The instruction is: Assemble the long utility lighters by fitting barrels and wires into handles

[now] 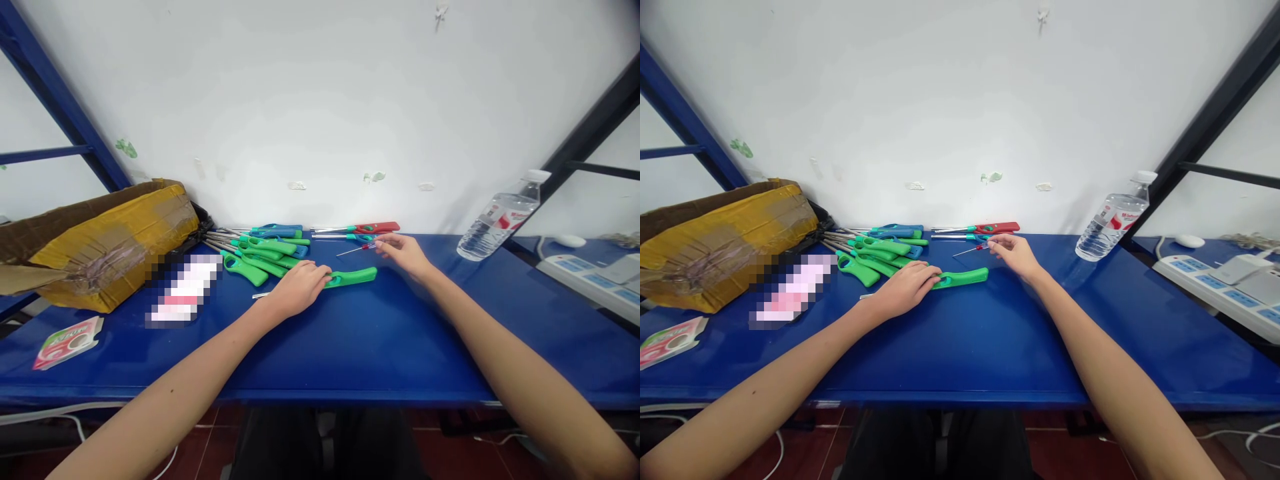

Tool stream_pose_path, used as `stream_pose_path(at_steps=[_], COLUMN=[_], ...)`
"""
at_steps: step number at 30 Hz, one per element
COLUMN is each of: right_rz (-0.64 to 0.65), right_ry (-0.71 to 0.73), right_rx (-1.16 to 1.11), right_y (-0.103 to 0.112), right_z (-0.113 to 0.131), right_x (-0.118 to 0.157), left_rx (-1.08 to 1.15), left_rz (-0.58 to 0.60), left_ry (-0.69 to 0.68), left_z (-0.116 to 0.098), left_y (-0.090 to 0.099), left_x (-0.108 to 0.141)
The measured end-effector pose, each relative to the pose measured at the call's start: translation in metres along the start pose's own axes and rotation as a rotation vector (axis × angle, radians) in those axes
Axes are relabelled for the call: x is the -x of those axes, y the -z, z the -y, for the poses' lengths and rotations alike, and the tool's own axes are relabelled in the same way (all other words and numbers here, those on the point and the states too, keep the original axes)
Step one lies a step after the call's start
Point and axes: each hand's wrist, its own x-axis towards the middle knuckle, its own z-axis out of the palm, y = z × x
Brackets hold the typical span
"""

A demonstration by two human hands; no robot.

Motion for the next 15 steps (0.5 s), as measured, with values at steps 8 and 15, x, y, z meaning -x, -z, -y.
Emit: stream_pose_path(at_steps=[8,15], right_rz=[-0.169,-0.11], right_ry=[-0.121,-0.166], right_rx=[-0.509,-0.911], right_y=[0.005,-0.001], right_z=[0.009,0.033], right_x=[-0.002,0.004], left_rx=[-0.014,-0.027], left_rz=[-0.13,-0.118], left_ry=[0.03,0.03], left_z=[0.005,0.008], left_y=[-0.013,-0.012], left_x=[0.0,0.003])
